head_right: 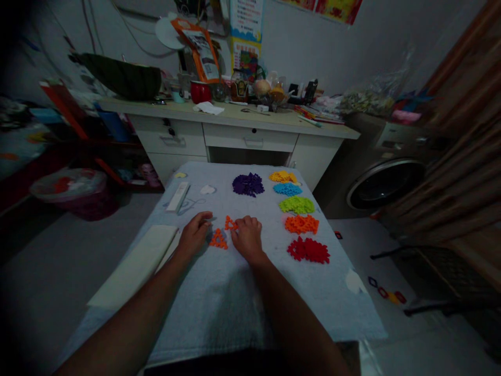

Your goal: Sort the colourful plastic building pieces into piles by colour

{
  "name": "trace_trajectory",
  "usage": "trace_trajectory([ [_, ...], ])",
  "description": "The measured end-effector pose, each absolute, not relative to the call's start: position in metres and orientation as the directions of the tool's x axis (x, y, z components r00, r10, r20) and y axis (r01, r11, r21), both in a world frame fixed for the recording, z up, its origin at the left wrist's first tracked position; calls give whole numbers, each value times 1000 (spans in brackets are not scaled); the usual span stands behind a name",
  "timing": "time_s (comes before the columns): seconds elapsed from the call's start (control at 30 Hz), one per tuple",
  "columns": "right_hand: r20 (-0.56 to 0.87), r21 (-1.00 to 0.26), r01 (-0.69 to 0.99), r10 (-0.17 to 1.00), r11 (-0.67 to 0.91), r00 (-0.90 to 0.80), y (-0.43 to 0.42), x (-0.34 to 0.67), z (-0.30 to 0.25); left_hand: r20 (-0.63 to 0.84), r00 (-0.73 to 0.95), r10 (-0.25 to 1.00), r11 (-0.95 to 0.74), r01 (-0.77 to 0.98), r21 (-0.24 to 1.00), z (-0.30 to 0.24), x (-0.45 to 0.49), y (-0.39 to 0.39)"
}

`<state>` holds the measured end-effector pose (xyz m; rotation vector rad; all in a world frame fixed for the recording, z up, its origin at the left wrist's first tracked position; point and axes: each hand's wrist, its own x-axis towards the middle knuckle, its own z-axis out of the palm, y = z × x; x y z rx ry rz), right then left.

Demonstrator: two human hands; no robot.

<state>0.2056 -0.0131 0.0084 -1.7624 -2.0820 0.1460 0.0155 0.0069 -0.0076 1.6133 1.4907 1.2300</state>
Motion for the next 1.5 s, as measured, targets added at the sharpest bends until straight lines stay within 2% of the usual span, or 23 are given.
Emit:
trace_trajectory([
  [0.2,220,-389,904,971,180,-98,-10,208,3,237,-41,971,-194,449,872,-9,15,7],
  [0.33,273,-436,880,960,186,-68,-10,221,10,236,-32,971,-194,466,863,-9,15,9],
  [0.47,368,-476,869,928,137,55,-12,263,28,247,-29,969,-202,491,848,-9,15,9],
  [0.6,411,-477,879,882,-8,231,-21,328,47,248,-25,968,-202,507,838,-9,15,9],
  [0.77,338,-431,855,827,-289,449,-38,392,54,256,-13,967,-210,532,820,-10,16,9],
  [1.17,227,-308,872,860,-381,456,-37,406,50,304,2,953,-244,602,760,-16,15,11],
  [1.37,252,-324,850,828,-416,501,-39,402,51,299,12,954,-243,613,751,-15,14,10],
  [1.43,304,-365,855,821,-368,483,-39,392,57,294,12,956,-241,610,755,-12,16,9],
  [1.5,335,-414,882,863,-225,377,-38,374,63,285,3,959,-229,601,766,-9,17,8],
])
